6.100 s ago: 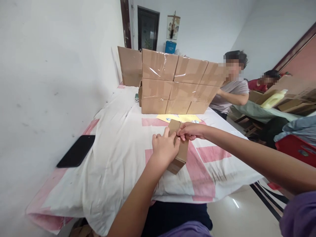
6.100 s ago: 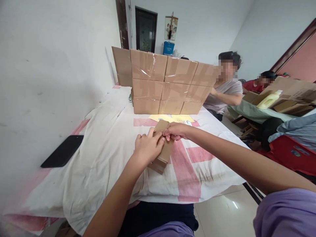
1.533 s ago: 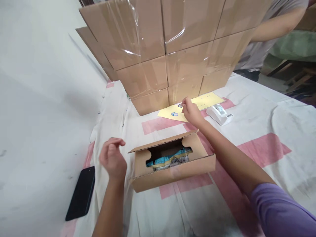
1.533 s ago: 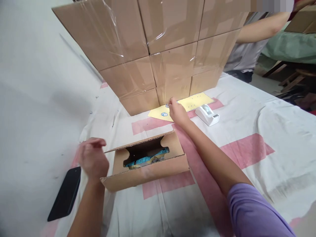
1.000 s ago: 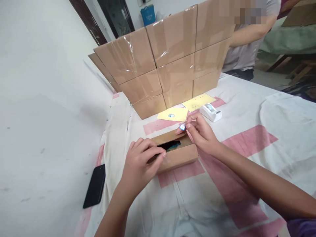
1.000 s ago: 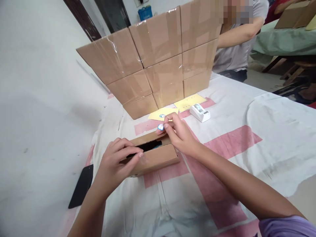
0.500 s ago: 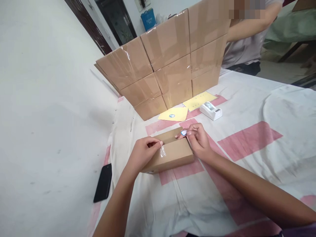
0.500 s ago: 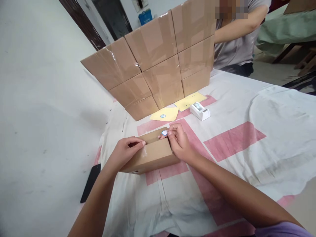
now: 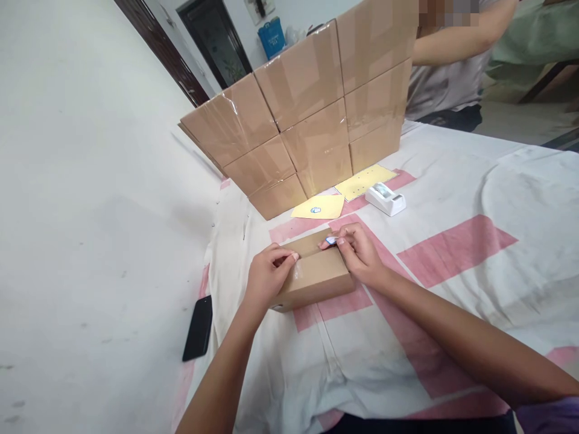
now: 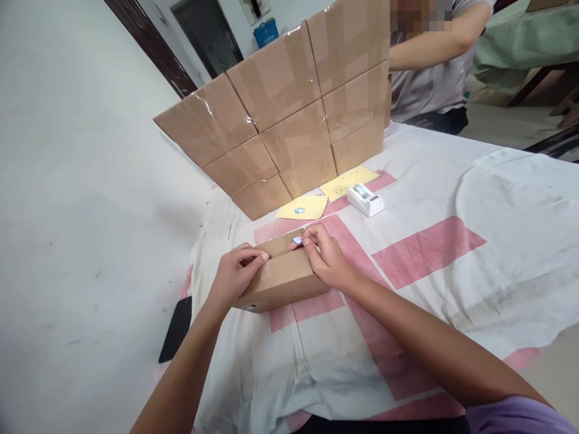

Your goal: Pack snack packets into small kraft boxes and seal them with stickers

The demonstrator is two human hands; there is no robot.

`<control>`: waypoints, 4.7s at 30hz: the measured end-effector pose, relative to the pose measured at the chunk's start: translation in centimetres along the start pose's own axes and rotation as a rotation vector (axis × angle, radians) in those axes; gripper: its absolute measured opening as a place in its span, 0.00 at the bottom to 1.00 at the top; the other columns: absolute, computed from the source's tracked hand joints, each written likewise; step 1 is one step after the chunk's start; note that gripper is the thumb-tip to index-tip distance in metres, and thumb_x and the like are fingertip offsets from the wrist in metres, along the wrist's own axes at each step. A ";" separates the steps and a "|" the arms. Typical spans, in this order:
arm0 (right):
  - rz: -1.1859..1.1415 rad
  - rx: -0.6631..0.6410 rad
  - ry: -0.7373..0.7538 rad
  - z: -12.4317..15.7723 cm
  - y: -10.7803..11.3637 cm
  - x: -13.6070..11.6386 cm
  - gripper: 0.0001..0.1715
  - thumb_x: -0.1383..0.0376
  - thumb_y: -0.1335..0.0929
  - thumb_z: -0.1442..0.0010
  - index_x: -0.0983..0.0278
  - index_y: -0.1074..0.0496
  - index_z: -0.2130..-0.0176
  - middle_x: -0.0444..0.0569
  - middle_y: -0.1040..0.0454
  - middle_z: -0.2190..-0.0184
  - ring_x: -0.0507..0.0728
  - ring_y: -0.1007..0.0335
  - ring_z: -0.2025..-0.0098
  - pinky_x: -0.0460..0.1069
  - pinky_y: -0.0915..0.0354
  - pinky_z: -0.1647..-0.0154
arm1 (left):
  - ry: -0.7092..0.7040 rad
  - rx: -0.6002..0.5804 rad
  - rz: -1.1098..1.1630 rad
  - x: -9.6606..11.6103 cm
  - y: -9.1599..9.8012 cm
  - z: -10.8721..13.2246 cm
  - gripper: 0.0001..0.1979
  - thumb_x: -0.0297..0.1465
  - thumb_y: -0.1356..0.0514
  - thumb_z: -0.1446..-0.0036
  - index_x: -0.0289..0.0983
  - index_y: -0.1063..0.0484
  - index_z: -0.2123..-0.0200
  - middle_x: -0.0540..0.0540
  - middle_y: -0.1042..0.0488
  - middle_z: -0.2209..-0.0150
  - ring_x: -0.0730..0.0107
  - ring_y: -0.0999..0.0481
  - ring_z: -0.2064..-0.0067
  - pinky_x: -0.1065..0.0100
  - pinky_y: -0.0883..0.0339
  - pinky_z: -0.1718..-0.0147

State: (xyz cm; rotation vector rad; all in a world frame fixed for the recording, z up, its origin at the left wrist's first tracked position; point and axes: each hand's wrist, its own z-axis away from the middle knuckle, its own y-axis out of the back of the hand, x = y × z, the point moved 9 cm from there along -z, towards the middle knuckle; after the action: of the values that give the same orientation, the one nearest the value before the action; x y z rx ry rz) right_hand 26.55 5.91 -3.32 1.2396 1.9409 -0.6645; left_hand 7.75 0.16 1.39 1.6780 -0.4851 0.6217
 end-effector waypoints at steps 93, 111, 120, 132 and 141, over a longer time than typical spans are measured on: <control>-0.029 -0.115 -0.717 3.9 3.9 6.5 0.15 0.71 0.31 0.46 0.66 0.17 0.60 0.45 0.23 0.77 0.54 0.27 0.72 0.47 0.34 0.71 | 0.258 -0.091 -0.087 -3.1 -1.0 -0.9 0.27 0.55 0.38 0.47 0.45 0.25 0.51 0.47 0.21 0.51 0.52 0.24 0.52 0.58 0.33 0.53; -0.113 -0.393 -0.405 3.7 2.6 5.0 0.55 0.47 0.28 0.39 0.52 0.58 0.26 0.50 0.60 0.24 0.66 0.60 0.25 0.64 0.53 0.28 | 0.085 0.049 -0.220 -1.8 1.2 -0.9 0.22 0.50 0.46 0.40 0.48 0.23 0.50 0.49 0.22 0.46 0.54 0.25 0.44 0.53 0.36 0.42; -0.068 -0.489 -0.255 4.3 1.6 5.5 0.79 0.52 0.19 0.54 0.54 0.70 0.25 0.58 0.62 0.25 0.67 0.60 0.25 0.62 0.57 0.27 | -0.489 0.084 -0.644 -0.4 -1.2 5.2 0.28 0.47 0.43 0.38 0.55 0.38 0.35 0.51 0.28 0.37 0.56 0.27 0.39 0.51 0.41 0.39; 0.168 -0.309 -0.141 6.3 5.5 -0.6 0.90 0.54 0.16 0.69 0.58 0.68 0.25 0.63 0.51 0.31 0.73 0.48 0.32 0.63 0.46 0.34 | -1.155 0.449 -0.847 7.0 -3.3 8.7 0.35 0.46 0.44 0.37 0.42 0.45 0.30 0.56 0.25 0.41 0.66 0.24 0.47 0.62 0.36 0.51; 0.562 0.068 -0.116 13.7 17.0 -6.4 0.71 0.53 0.23 0.52 0.58 0.65 0.25 0.64 0.50 0.29 0.73 0.49 0.30 0.63 0.38 0.39 | -1.181 0.107 -0.589 15.4 -10.3 6.2 0.33 0.42 0.43 0.34 0.44 0.47 0.30 0.50 0.34 0.33 0.62 0.33 0.37 0.56 0.45 0.36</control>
State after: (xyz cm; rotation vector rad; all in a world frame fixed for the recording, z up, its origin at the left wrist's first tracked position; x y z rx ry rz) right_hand 47.97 -0.84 -7.10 1.6547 1.3865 -0.4942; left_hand 26.94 -3.69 2.61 2.0404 -0.7173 -0.8598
